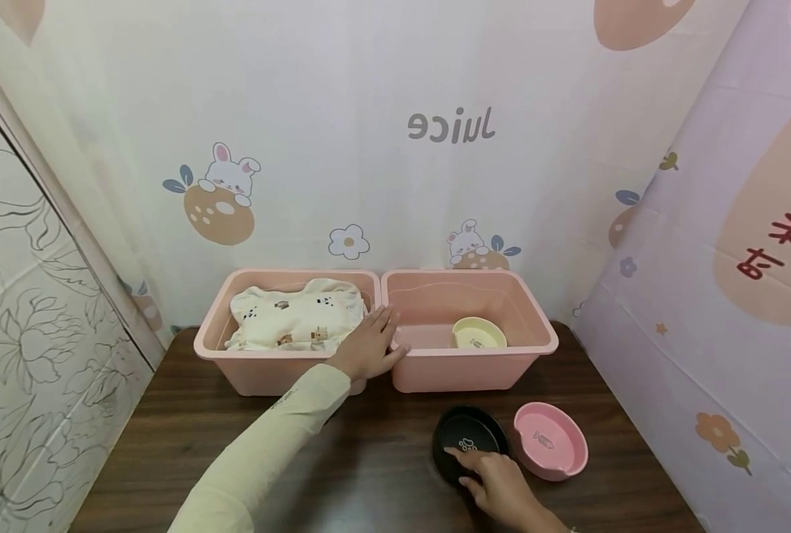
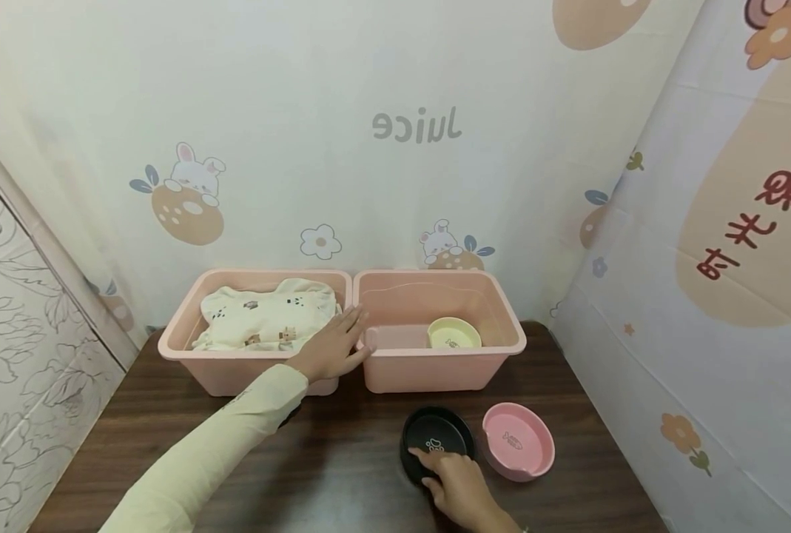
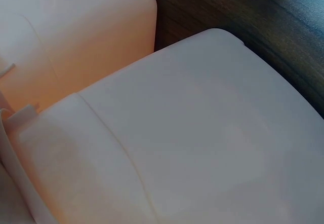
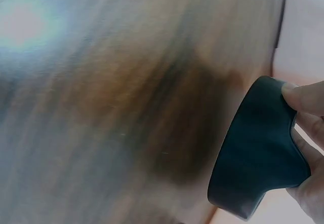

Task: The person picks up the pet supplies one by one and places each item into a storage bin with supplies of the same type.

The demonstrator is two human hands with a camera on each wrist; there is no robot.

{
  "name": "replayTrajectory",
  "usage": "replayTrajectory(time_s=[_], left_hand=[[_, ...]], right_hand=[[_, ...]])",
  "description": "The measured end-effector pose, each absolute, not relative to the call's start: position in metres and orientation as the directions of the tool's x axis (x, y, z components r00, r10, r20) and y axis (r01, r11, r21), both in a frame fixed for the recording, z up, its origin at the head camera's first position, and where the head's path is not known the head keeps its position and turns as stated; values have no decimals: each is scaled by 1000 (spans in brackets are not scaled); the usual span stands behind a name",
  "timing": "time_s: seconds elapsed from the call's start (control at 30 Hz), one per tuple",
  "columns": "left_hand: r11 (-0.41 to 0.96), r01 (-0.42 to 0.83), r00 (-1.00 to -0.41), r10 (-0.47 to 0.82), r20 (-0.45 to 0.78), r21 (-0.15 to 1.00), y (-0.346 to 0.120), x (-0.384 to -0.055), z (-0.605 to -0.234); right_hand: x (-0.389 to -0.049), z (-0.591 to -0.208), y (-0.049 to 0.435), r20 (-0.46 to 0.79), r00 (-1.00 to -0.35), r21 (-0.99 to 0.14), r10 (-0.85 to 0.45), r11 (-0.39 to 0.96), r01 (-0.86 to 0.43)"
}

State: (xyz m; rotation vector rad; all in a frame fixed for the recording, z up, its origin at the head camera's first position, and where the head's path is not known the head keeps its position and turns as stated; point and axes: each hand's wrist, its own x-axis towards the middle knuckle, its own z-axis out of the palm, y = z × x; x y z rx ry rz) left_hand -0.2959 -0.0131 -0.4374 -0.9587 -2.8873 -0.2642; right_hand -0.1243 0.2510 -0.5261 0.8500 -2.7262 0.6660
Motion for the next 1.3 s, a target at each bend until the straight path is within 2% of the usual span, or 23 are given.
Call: replayTrajectory(time_s=[0.17,0.67,1.17,1.3], left_hand=[[787,602,-798,587,137,133,-13,-296,-438],[792,598,-800,581,152,121,-12,-296,-439],[793,595,-801,574,167,130,-11,-297,-440],[791,597,-800,575,171,134,-11,-297,-440]], right_hand=[[-123,-509,249,367,-790,-362,-491,707,-608],[-122,-448,248,485,-752,-264,-447,744,-613],[-150,-389,247,648,-637,-208,-418,707,-676],[-160,-380,246,651,-632,-190,-421,715,-672]])
